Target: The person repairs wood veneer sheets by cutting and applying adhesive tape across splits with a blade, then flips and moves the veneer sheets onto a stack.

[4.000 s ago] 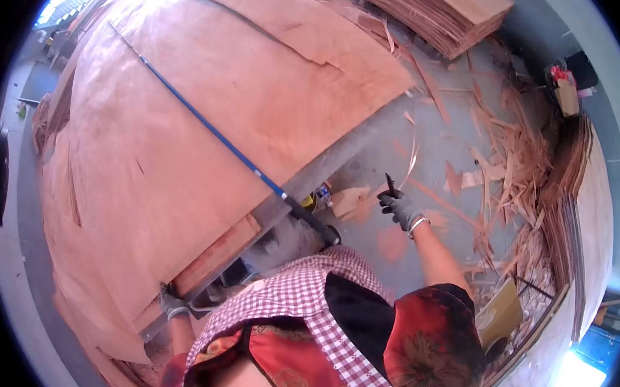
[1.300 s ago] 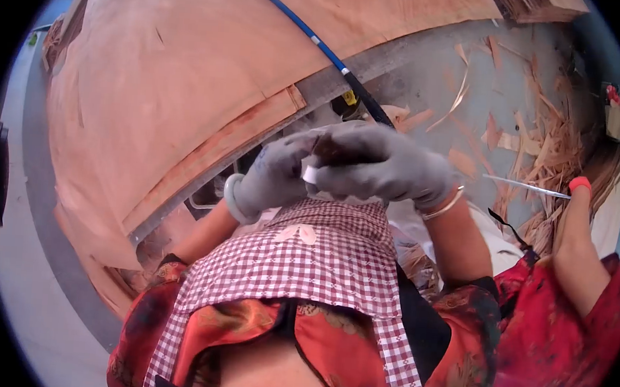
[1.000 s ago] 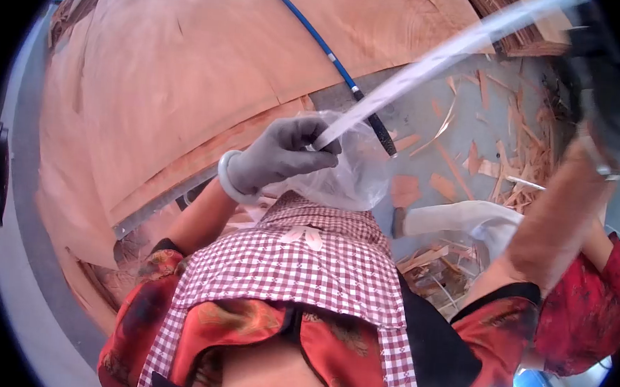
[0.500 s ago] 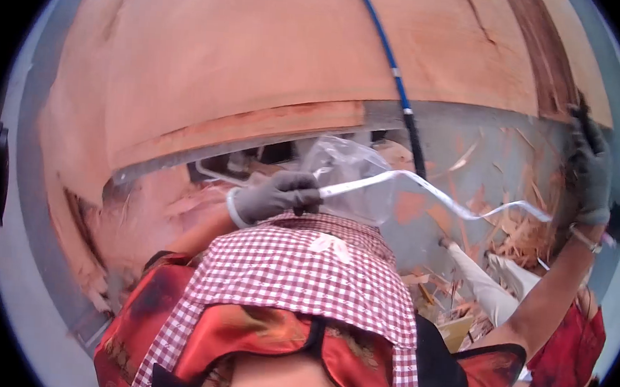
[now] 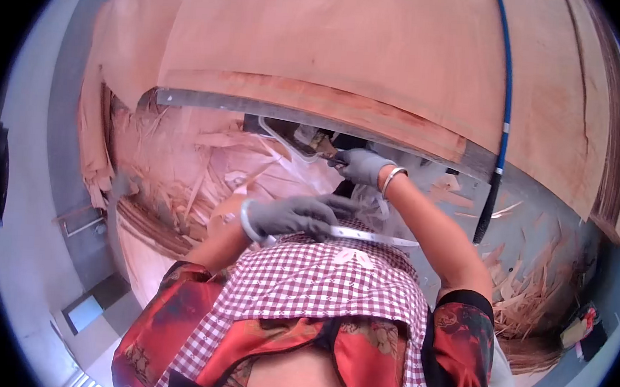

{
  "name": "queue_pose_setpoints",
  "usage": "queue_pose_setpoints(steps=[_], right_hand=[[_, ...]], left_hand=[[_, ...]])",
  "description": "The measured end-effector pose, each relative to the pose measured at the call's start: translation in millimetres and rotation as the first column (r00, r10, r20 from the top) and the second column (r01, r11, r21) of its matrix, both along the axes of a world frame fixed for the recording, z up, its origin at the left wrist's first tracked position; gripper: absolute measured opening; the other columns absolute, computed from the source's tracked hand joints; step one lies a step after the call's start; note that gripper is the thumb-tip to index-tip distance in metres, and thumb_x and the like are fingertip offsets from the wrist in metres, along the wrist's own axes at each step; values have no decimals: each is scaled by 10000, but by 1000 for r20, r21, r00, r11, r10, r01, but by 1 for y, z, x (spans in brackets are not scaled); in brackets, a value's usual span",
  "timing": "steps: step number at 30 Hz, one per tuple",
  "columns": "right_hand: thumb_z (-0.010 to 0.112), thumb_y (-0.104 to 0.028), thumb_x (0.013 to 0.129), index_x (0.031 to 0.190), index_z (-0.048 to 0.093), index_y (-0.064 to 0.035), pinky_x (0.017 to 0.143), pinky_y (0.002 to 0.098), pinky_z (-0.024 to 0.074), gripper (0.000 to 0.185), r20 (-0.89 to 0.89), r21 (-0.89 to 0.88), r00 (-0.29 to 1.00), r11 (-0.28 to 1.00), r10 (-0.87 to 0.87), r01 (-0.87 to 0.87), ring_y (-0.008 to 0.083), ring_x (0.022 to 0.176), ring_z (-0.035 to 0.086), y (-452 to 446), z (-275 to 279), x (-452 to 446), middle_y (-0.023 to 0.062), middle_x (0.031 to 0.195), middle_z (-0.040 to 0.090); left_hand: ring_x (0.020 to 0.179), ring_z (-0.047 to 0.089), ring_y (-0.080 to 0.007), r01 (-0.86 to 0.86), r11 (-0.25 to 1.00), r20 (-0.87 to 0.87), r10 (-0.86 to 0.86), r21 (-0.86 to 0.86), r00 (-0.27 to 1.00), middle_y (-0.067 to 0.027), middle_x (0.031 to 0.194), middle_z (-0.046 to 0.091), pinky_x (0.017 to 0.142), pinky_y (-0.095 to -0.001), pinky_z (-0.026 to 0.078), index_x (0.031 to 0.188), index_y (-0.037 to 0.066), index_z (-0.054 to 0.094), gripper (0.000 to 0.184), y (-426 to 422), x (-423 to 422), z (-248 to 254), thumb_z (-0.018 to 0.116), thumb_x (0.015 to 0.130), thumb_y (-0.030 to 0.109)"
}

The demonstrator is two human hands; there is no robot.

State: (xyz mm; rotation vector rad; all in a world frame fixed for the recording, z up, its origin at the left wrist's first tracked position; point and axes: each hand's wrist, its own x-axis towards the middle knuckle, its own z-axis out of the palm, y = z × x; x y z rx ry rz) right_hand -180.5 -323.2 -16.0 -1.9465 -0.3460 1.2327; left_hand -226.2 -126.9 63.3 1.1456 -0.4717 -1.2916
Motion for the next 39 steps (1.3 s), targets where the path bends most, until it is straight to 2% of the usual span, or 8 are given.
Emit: queue_pose_setpoints(steps=[6, 10, 17, 21, 22, 23, 30, 39], right_hand=[[585, -167, 864, 1104, 608, -36, 770, 325, 471, 274, 161, 10, 966, 979, -203, 204, 246, 874, 618, -13, 49, -3, 139, 1008, 653], [585, -184, 876, 1071, 620, -28, 785, 331, 476, 252, 117, 192, 919, 916, -377, 352, 267, 876, 635, -10, 53, -21, 154, 997, 657], [610, -157, 829, 1097, 618, -21, 817, 342, 476, 301, 223, -25, 961, 985, -162, 172, 263, 900, 623, 27, -12, -1, 144, 987, 659], [610, -196, 796, 1073, 601, -17, 857, 394, 464, 330, 316, -23, 921, 969, -228, 247, 359, 1006, 581, 27, -11, 0, 204, 1084, 615], [596, -217, 809, 1076, 609, -23, 872, 400, 456, 331, 243, -77, 954, 977, -175, 198, 365, 1022, 575, 30, -8, 5, 216, 1093, 608], [583, -238, 822, 1080, 616, -29, 888, 406, 449, 333, 174, -126, 977, 981, -123, 146, 371, 1039, 569, 31, -4, 11, 228, 1103, 601], [596, -267, 838, 1176, 555, -39, 875, 408, 451, 410, 329, -20, 929, 982, -171, 187, 390, 1016, 569, 30, -25, 5, 212, 1066, 619], [541, -341, 870, 1085, 629, -67, 805, 420, 480, 359, 330, -257, 939, 966, 94, -6, 350, 1002, 596, 24, 5, 3, 213, 1074, 622]], left_hand=[[950, 583, -281, -310, 579, 636, -526, 754, 565, -94, 1016, 637, 749, -396, 484, 938, 125, 665, 165, 44, 62, -52, 602, 791, 165], [1023, 571, -295, -798, 509, 827, -562, 324, -23, -90, 1051, 643, 876, -458, 429, 995, 171, 671, 234, 63, 97, -112, 576, 803, 265], [1171, 490, -341, -788, 575, 867, -486, 221, -112, -158, 1245, 551, 1018, -468, 334, 1185, 106, 583, 402, 60, 103, -157, 514, 855, 324], [987, 582, -333, -650, 606, 824, -564, 459, 56, -150, 1038, 636, 851, -440, 449, 1019, 107, 655, 294, 95, 88, -107, 601, 734, 154], [809, 616, -323, -614, 365, 684, -588, 700, 432, -123, 878, 657, 691, -428, 482, 941, 101, 666, 253, 107, 76, -84, 618, 693, 111], [757, 629, -315, -775, 479, 875, -445, 413, 191, -127, 832, 655, 629, -421, 491, 943, 99, 664, 235, 163, 50, -127, 607, 718, 131], [889, 645, -304, -179, -433, -66, -493, 884, 868, -176, 965, 655, 778, -413, 515, 963, 58, 683, 258, 395, -163, -133, 517, 856, 224], [887, 633, -328, -123, -255, 10, -402, 959, 916, -186, 956, 647, 791, -399, 502, 1006, 69, 666, 260, 314, -204, -157, 544, 858, 245]])
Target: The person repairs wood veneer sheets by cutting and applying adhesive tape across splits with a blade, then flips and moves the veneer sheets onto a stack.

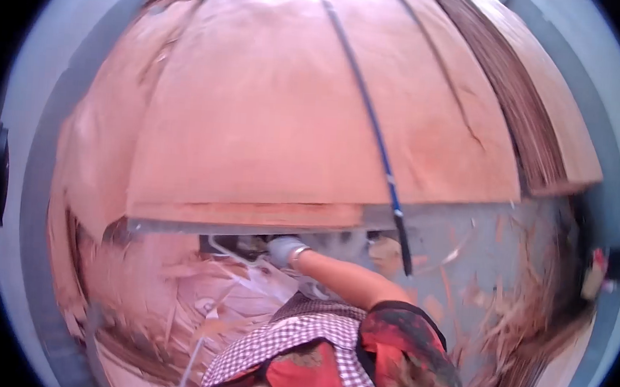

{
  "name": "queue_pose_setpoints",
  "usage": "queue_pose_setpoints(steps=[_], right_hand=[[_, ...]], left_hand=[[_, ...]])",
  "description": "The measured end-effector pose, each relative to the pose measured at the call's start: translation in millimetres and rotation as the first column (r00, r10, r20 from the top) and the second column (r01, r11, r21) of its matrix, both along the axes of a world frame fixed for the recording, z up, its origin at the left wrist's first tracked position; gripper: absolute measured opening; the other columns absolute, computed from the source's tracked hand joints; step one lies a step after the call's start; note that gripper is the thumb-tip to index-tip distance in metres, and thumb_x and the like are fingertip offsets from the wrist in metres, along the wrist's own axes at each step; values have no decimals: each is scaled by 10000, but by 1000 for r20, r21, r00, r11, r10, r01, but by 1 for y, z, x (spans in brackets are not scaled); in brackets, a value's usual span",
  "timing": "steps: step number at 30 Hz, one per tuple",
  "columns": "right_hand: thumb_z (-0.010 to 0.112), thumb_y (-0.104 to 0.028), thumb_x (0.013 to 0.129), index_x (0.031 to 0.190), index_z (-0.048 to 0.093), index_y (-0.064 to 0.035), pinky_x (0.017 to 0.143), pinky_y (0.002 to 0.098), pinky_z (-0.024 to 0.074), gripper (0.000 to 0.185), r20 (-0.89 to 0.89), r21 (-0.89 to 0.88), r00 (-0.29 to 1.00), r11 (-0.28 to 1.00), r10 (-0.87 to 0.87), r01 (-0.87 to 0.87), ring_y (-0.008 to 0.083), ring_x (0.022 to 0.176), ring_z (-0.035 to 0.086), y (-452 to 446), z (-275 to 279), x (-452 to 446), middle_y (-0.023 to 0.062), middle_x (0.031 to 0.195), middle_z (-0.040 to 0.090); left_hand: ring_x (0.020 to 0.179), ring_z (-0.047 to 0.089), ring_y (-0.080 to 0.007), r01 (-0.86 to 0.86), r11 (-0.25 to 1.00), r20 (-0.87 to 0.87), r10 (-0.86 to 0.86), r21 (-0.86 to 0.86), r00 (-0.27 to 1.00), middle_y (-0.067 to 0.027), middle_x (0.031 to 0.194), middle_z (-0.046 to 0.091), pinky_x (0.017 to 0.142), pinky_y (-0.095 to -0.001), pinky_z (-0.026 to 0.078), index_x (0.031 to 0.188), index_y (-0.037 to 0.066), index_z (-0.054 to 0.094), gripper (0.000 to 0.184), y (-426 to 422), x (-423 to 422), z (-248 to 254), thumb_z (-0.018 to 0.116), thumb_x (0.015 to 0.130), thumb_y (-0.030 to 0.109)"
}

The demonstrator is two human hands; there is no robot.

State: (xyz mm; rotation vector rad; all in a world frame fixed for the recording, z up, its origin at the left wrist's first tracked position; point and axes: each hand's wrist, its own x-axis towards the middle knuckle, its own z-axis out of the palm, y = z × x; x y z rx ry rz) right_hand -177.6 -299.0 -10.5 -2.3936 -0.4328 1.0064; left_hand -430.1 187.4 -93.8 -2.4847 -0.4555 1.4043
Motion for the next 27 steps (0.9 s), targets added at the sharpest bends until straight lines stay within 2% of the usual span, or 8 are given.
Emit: queue_pose_setpoints(steps=[5, 9, 10, 12, 14, 17, 21, 27], right_hand=[[550, -226, 882, 1149, 592, -48, 813, 409, 478, 324, 352, 135, 935, 991, -33, -16, 303, 1056, 562, -49, 73, -78, 160, 1121, 595], [537, -138, 906, 1208, 536, -44, 955, 351, 407, 316, 15, 834, 999, 551, -48, 14, 255, 1073, 533, -127, 62, -159, 149, 1156, 562], [534, -139, 911, 1208, 536, -37, 954, 352, 406, 314, -22, 850, 994, 522, -106, 74, 242, 1086, 527, -157, 65, -182, 144, 1167, 560], [528, -140, 920, 1206, 535, -21, 953, 354, 404, 310, -106, 874, 971, 446, -216, 195, 216, 1111, 514, -222, 68, -236, 136, 1189, 557], [522, -137, 931, 1183, 557, -12, 929, 339, 415, 283, -232, 919, 906, 224, -355, 323, 179, 1092, 516, -287, 76, -292, 100, 1156, 578], [573, -135, 915, 1131, 581, -2, 836, 280, 452, 254, -384, 769, 803, 323, -456, 552, 125, 929, 553, -373, 124, -357, 51, 1005, 613], [614, -104, 890, 1072, 600, 11, 752, 240, 461, 216, -522, 707, 637, 130, -567, 696, 80, 814, 553, -433, 126, -416, 20, 899, 617], [608, -78, 890, 1029, 607, 14, 734, 242, 470, 166, -515, 708, 534, 18, -671, 706, 85, 765, 566, -508, 124, -416, 13, 851, 619]], left_hand=[[886, 627, -341, 318, 881, 52, -321, -350, 946, -191, 950, 642, 799, -391, 495, 1030, 76, 657, 267, -118, -6, -15, 559, 859, 256], [869, 617, -360, 412, 525, 223, -386, -745, 895, -197, 934, 635, 790, -390, 487, 1050, 90, 640, 248, -325, 52, 107, 573, 859, 233], [854, 611, -370, 299, 419, 177, -305, -857, 936, -200, 921, 630, 777, -394, 483, 1056, 100, 629, 228, -410, 79, 176, 579, 859, 204], [659, 536, -128, 303, -101, 319, -252, -948, 914, -91, 780, 606, 595, -298, 451, 1104, 48, 618, 245, -522, 69, 238, 602, 867, 110], [763, 613, -321, 218, -159, 257, -290, -963, 922, -149, 830, 636, 684, -371, 478, 914, 20, 630, 153, -599, 47, 267, 579, 861, 154], [717, 623, -263, 352, -242, 426, -456, -904, 781, -117, 775, 645, 655, -334, 484, 889, 8, 645, 142, -664, 29, 249, 619, 836, 137], [647, 596, -190, 362, -336, 469, -335, -870, 817, -93, 706, 632, 599, -299, 466, 814, 9, 656, 100, -742, 9, 253, 695, 774, 93], [653, 547, -78, -78, -96, -53, -243, -992, 969, -21, 722, 600, 586, -229, 445, 827, -1, 605, 90, -838, 10, 237, 673, 811, 56]])
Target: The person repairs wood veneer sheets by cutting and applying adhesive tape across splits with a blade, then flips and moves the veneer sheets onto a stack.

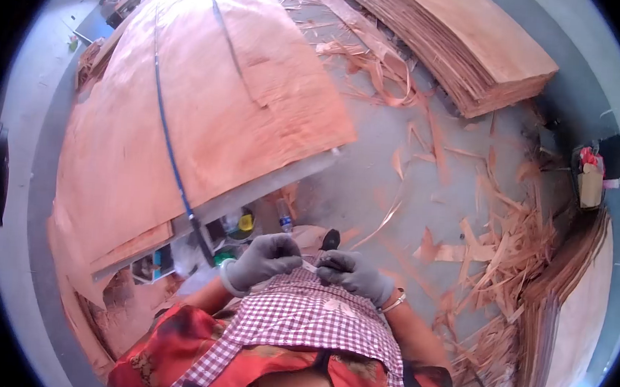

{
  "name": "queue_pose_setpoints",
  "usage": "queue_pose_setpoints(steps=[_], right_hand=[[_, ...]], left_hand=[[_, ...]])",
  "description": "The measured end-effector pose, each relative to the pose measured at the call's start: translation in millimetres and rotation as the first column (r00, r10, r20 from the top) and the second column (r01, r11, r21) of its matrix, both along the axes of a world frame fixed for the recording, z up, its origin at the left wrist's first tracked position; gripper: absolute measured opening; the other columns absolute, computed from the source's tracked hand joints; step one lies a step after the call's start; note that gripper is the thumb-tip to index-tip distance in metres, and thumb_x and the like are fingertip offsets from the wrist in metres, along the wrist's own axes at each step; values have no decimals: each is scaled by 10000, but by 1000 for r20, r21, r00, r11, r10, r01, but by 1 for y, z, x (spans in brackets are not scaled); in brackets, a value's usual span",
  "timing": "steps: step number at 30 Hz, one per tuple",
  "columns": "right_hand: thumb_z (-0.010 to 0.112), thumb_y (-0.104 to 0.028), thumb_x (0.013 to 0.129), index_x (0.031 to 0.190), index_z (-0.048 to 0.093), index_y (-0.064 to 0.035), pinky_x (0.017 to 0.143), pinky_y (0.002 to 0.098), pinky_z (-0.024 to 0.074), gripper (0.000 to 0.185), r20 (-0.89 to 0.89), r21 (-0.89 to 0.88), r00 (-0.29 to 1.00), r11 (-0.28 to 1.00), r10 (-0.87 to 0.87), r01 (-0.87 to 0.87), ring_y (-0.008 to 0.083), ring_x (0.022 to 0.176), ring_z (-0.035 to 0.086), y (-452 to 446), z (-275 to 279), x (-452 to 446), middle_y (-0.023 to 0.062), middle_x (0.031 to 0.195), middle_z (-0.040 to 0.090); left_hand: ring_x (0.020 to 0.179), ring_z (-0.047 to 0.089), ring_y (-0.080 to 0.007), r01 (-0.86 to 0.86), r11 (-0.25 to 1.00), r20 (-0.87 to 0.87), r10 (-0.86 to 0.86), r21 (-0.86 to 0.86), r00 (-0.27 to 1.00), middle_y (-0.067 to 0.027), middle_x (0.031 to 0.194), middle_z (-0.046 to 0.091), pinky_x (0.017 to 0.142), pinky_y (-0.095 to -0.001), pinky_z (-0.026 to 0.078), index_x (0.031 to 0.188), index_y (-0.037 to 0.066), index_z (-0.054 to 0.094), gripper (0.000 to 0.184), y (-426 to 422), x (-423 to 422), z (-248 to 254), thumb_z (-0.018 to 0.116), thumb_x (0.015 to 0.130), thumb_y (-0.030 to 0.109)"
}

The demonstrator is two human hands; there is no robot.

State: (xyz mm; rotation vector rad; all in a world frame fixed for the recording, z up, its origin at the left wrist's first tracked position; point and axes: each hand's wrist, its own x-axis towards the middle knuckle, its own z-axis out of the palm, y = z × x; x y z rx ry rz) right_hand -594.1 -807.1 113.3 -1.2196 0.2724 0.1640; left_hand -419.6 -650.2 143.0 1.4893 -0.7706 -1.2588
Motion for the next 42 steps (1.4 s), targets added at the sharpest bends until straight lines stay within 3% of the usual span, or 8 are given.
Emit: queue_pose_setpoints(steps=[5, 9, 16, 21, 29, 33, 38, 42], right_hand=[[613, -112, 889, 1031, 601, 4, 701, 237, 463, 184, -73, -100, 997, 995, 12, -19, 82, 748, 553, -93, 1, 31, 9, 825, 600], [624, -140, 883, 972, 609, 14, 633, 236, 450, 179, -210, -237, 977, 971, -35, -16, 77, 688, 517, -190, 19, 49, -8, 778, 558], [636, -96, 861, 920, 598, -18, 645, 241, 463, 105, -253, -660, 841, 721, -477, 210, 104, 686, 538, -455, 7, -24, 18, 778, 571], [653, -65, 848, 980, 604, 4, 728, 256, 477, 157, -25, -809, 843, 506, -537, 299, 110, 775, 548, -579, -6, 7, 12, 856, 591], [565, -26, 888, 1211, 548, -9, 941, 297, 418, 324, 107, -432, 906, 840, 409, -328, 165, 1134, 509, -544, 18, 258, 93, 1217, 564], [564, -46, 908, 1186, 549, 11, 901, 254, 429, 284, 11, -2, 666, 666, 746, -746, 110, 1026, 535, -531, 6, 334, 38, 1119, 594], [593, -54, 893, 1134, 578, -1, 828, 228, 440, 248, -8, -223, 567, 551, 824, -804, 72, 885, 535, -563, -18, 435, -6, 936, 615], [587, -43, 889, 1082, 591, 21, 803, 247, 453, 203, -81, -211, 677, 652, 731, -729, 107, 840, 574, -594, -13, 514, 26, 900, 633]], left_hand=[[604, 500, -69, -116, 993, -213, 112, -5, 971, 8, 678, 544, 531, -243, 413, 847, -2, 578, 142, -73, 22, -17, 617, 866, 133], [560, 511, -119, -179, 959, 369, 251, -219, 895, -101, 607, 527, 522, -297, 427, 761, -4, 554, 180, -139, 67, -16, 621, 844, 141], [500, 484, -195, -490, 800, 711, 565, -347, 419, -128, 579, 494, 480, -332, 403, 726, 8, 551, 161, -242, 173, -2, 665, 776, 109], [581, 536, -304, -431, 830, 645, 550, -353, 531, -172, 674, 538, 545, -366, 442, 756, 17, 558, 131, -344, 170, -28, 642, 778, 115], [684, 564, -339, -321, 887, 551, 458, -331, 698, -156, 747, 564, 610, -392, 448, 838, 20, 575, 116, -455, 140, -6, 641, 791, 104], [668, 578, -261, -563, 770, 521, 627, -300, 580, -127, 758, 593, 608, -354, 462, 853, 23, 602, 116, -458, 163, 6, 651, 812, 120], [763, 650, -196, -648, 738, 428, 656, -188, 622, -118, 849, 666, 674, -321, 508, 937, 17, 629, 171, -454, 240, -5, 653, 843, 158], [803, 678, -236, -881, 290, 623, 783, -372, -5, -123, 862, 689, 686, -305, 525, 958, 31, 652, 188, -407, 383, -84, 592, 874, 189]])
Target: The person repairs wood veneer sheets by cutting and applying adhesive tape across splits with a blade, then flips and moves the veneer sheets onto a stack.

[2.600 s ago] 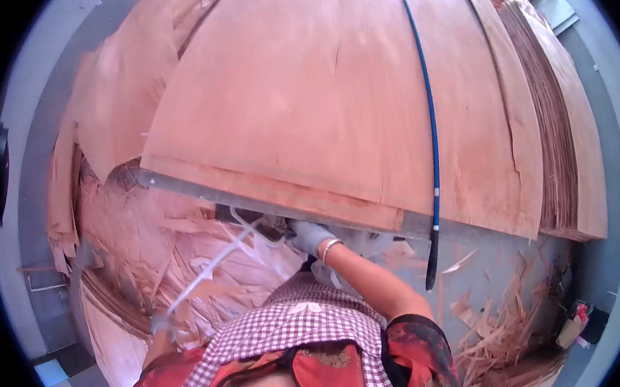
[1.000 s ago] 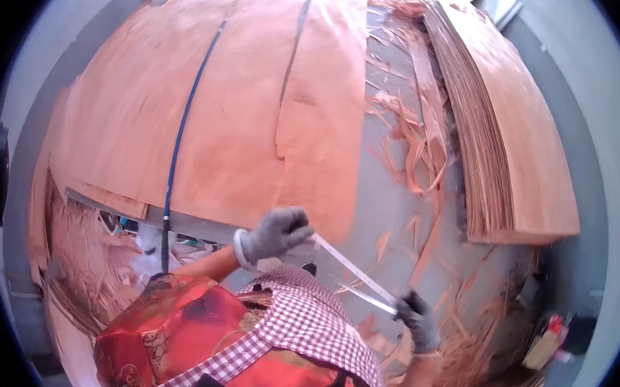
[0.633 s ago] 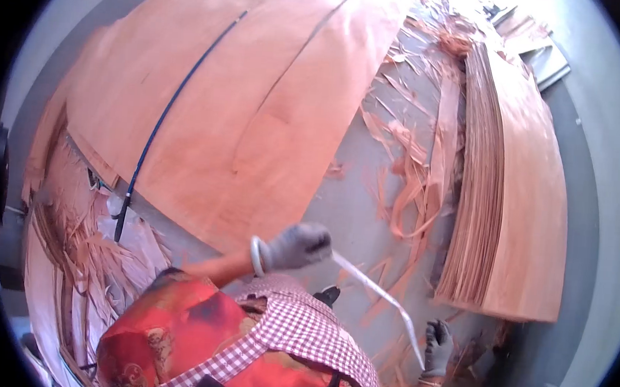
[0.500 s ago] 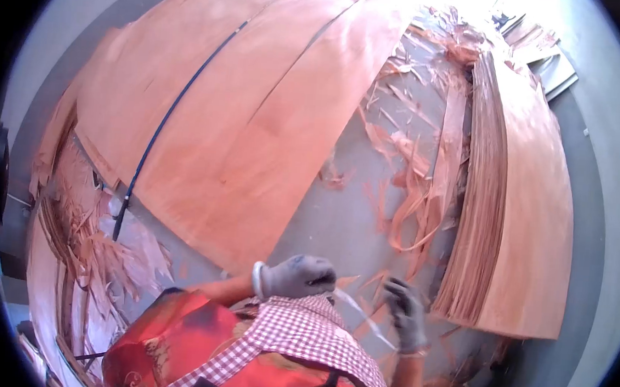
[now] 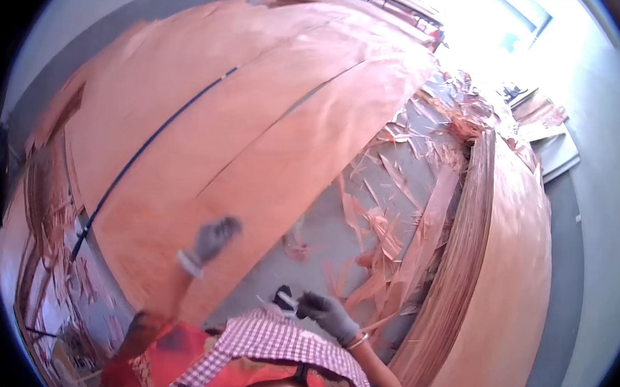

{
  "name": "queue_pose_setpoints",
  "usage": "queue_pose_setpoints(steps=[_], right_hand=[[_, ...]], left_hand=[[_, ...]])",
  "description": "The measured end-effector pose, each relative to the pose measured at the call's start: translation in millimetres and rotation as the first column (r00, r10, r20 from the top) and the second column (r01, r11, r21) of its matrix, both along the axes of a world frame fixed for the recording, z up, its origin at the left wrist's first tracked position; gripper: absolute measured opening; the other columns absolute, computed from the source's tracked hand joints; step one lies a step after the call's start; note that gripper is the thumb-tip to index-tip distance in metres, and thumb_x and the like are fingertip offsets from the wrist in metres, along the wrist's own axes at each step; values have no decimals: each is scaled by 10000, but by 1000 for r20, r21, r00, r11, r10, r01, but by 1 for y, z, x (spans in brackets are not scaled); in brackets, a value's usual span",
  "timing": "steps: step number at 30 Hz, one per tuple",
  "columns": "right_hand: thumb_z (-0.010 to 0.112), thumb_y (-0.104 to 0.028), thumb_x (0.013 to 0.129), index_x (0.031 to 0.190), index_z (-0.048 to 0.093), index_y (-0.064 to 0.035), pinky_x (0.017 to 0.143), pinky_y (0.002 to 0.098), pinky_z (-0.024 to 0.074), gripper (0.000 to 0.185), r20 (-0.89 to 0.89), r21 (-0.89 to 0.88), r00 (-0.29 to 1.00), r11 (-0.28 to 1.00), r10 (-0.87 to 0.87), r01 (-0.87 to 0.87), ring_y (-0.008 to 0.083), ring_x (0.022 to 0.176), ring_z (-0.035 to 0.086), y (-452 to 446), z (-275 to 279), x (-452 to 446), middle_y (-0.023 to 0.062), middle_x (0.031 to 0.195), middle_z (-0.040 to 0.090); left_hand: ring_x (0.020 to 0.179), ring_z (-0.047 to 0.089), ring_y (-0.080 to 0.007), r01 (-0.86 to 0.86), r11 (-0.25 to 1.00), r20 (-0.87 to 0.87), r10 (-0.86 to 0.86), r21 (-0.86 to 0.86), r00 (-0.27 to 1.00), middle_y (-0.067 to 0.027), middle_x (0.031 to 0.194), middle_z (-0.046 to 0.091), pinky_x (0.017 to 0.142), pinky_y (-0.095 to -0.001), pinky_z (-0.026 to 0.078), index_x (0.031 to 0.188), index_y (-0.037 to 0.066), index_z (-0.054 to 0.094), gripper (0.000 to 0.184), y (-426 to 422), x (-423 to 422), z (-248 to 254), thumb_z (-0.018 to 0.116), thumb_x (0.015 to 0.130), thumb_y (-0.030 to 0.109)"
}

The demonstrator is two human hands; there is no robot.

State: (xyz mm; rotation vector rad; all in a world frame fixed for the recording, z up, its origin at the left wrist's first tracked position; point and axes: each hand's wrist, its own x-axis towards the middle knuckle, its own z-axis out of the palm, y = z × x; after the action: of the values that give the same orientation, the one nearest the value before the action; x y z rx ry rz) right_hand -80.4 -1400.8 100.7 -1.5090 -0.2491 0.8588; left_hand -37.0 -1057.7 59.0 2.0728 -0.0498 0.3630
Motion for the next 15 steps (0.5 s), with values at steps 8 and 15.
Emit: queue_pose_setpoints(steps=[8, 15], right_hand=[[587, -57, 893, 981, 620, 7, 781, 264, 455, 113, -125, -10, 965, 973, -229, 230, 139, 815, 592, -72, 8, 116, 46, 861, 645], [597, -117, 903, 1060, 593, -12, 755, 263, 468, 189, -113, -92, 993, 996, -33, 22, 115, 810, 585, -125, -28, 252, 14, 856, 630]], left_hand=[[885, 602, -334, -379, 597, -96, 612, 707, 785, -144, 910, 651, 791, -478, 432, 885, 88, 616, 264, 47, 215, -18, 558, 845, 343], [921, 565, -275, -387, 576, -182, 695, 720, 696, -87, 862, 633, 817, -437, 409, 733, 120, 631, 148, 32, 252, -25, 674, 699, 257]])
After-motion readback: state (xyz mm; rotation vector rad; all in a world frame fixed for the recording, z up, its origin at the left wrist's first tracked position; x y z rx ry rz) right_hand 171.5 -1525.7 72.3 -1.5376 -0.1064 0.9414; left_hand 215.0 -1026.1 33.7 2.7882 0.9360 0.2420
